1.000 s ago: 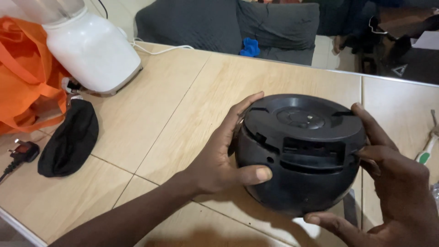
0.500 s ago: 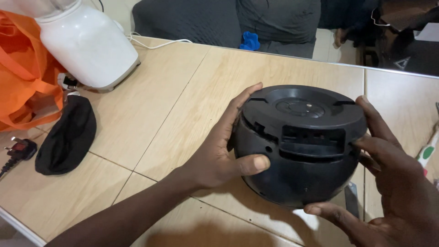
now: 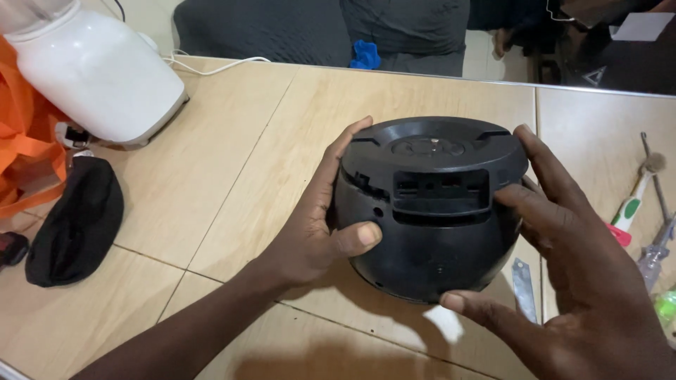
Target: Repairing a small electronic device by aligning and assembling its plastic housing
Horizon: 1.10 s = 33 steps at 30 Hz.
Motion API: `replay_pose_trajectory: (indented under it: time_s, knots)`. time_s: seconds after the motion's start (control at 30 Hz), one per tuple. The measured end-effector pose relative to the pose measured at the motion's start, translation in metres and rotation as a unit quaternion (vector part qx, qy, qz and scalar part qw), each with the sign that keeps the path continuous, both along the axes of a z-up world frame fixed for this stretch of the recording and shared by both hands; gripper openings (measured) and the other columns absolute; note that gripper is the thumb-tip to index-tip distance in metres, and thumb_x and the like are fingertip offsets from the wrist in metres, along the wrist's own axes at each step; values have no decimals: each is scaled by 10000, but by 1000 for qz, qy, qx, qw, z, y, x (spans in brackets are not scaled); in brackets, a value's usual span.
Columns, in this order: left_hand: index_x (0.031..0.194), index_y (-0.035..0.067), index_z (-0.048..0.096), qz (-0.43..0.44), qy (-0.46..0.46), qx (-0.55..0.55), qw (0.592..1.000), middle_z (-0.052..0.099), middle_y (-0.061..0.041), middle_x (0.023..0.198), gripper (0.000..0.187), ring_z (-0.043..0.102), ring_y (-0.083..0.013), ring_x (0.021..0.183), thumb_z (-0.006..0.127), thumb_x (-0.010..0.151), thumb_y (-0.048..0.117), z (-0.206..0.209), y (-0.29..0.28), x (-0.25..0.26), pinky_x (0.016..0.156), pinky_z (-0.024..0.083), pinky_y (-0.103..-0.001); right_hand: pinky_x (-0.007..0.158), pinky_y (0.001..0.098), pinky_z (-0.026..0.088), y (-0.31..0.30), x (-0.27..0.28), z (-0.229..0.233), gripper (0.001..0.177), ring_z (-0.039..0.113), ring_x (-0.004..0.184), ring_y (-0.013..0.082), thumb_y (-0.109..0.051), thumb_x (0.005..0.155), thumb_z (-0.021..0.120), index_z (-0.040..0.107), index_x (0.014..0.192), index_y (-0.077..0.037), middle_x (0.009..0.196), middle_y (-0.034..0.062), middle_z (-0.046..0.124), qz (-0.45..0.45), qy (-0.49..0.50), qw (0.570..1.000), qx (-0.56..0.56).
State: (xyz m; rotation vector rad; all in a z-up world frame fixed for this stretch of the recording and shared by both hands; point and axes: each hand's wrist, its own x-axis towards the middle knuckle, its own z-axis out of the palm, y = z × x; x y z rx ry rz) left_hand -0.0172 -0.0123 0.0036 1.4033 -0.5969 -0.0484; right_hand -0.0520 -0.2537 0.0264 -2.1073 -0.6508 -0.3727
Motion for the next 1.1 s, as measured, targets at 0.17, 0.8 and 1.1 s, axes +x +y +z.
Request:
replay_pose_trajectory:
  time_s: [0.17,0.8,1.1]
  knots:
    - [1625,100,122,-6,13,4,1000,326,-154,1611,1065,412,-316,1483,719,859,536,5,-2,-4,1228,378,-455,1144,491,464,6,-6,-1,853,297,1622,383,-1,569,831,481,1347,27,1750,247,237,-22,61,994,87]
    - [1591,60,208,23,-68,38,997,227,-176,1723,988,316,-311,1600,702,886,547,1,1,-2,1318,317,-453,1333,649,350,-9,0,-18,956,272,1666,521,-165,598,861,415,1433,-34,1732,352,252,23,-73,997,12]
    - [1609,57,186,4,-94,32,995,252,-178,1705,995,337,-328,1594,714,901,517,-2,3,0,1340,331,-477,1248,500,493,-13,5,-32,1126,393,1670,477,-195,444,951,375,1403,-68,1672,358,395,17,-75,994,77]
